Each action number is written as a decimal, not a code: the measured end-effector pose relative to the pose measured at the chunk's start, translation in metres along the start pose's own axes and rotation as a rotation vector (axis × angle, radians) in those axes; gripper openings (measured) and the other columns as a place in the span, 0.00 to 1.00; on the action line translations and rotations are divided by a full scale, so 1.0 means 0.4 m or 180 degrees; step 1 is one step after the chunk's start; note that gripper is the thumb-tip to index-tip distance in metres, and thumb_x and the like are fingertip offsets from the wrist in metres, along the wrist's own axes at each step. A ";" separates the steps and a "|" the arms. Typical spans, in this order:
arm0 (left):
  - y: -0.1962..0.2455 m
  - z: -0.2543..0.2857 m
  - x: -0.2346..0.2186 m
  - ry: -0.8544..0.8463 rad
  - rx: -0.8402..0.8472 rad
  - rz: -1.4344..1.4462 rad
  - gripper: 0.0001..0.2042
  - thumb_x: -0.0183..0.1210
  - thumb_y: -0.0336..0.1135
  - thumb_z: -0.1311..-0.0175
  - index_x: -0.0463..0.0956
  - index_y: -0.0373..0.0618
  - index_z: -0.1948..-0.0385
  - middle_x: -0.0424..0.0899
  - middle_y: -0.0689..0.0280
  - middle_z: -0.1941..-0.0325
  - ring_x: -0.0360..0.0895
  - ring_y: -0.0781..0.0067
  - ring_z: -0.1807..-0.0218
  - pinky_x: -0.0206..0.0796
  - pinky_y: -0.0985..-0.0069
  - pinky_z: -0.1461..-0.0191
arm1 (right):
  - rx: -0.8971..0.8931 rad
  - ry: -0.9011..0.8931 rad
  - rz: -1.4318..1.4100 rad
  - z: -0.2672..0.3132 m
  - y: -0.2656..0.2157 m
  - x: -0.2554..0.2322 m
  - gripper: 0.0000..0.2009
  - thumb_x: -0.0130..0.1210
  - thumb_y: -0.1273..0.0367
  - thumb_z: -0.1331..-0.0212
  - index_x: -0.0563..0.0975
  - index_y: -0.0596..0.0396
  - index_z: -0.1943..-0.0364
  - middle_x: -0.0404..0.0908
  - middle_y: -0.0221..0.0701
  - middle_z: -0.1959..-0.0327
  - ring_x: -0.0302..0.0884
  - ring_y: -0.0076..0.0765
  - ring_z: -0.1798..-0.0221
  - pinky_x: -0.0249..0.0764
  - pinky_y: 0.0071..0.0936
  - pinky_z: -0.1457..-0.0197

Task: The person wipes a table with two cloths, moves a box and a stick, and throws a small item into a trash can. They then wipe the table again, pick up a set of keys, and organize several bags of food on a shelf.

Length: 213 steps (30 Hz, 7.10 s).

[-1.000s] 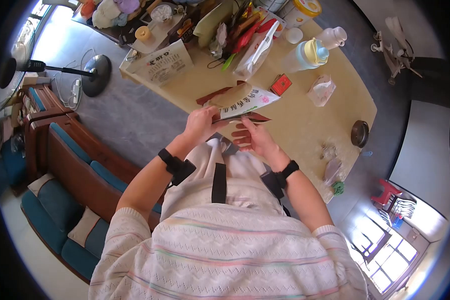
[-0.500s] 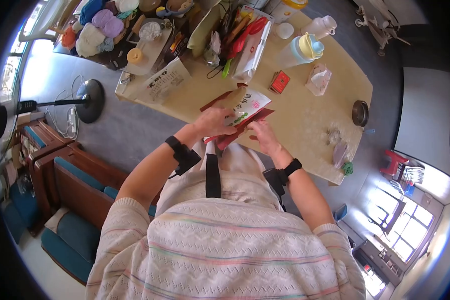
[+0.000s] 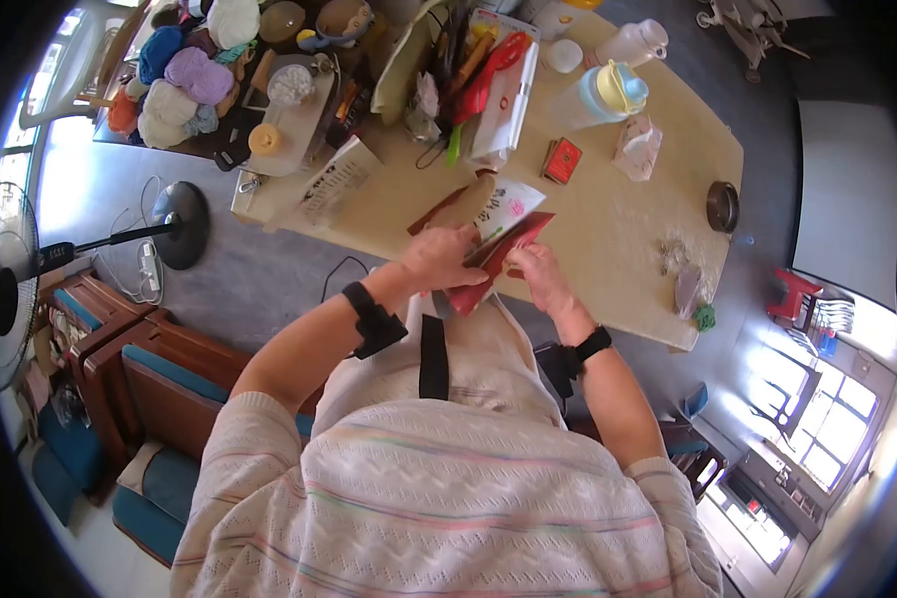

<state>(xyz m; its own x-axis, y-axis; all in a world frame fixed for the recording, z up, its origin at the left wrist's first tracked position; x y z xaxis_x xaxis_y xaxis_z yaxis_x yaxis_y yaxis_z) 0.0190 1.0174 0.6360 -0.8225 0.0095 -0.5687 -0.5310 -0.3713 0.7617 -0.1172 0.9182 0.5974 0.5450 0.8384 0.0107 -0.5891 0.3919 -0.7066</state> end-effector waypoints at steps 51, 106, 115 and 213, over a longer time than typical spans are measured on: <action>-0.149 0.039 -0.008 -0.0709 -0.0082 0.4440 0.26 0.63 0.40 0.48 0.66 0.39 0.49 0.75 0.66 0.56 0.71 0.75 0.53 0.66 0.79 0.52 | -0.0454 -0.0755 0.1555 0.260 -0.290 0.002 0.14 0.54 0.71 0.46 0.72 0.61 0.56 0.79 0.31 0.64 0.73 0.25 0.63 0.70 0.25 0.57; -0.002 0.059 -0.064 -0.0376 -0.0741 0.4665 0.23 0.58 0.21 0.53 0.66 0.38 0.50 0.76 0.63 0.55 0.74 0.73 0.54 0.65 0.75 0.47 | -0.0445 -0.0453 0.0178 0.252 -0.271 -0.094 0.14 0.57 0.69 0.46 0.74 0.58 0.57 0.78 0.24 0.65 0.71 0.18 0.63 0.69 0.19 0.58; -0.014 0.057 -0.043 -0.0475 -0.0555 0.4330 0.26 0.58 0.26 0.49 0.62 0.37 0.46 0.74 0.63 0.52 0.71 0.70 0.49 0.63 0.73 0.45 | -0.0466 -0.0556 -0.0225 0.243 -0.254 -0.100 0.15 0.58 0.71 0.48 0.74 0.58 0.55 0.79 0.25 0.61 0.73 0.19 0.61 0.69 0.20 0.56; -0.369 -0.364 -0.413 0.0675 -0.0646 -0.1044 0.10 0.49 0.33 0.49 0.79 0.38 0.77 0.79 0.49 0.64 0.77 0.51 0.60 0.69 0.65 0.57 | -0.1685 0.1075 -0.0697 0.165 -0.810 -0.098 0.19 0.50 0.73 0.45 0.66 0.62 0.48 0.76 0.38 0.55 0.76 0.35 0.57 0.72 0.30 0.53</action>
<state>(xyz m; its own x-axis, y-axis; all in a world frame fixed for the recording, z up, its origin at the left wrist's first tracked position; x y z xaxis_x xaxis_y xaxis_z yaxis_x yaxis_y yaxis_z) 0.2627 0.9356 0.5724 -0.5456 -0.0256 -0.8376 -0.6889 -0.5555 0.4657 0.0130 0.7836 0.8726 0.8264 0.5622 0.0322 -0.1178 0.2284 -0.9664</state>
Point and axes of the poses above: each hand's wrist, its own z-axis away from the middle knuckle, its own x-axis out of the palm, y = z × x, the point moved 6 cm from there along -z, towards the middle knuckle
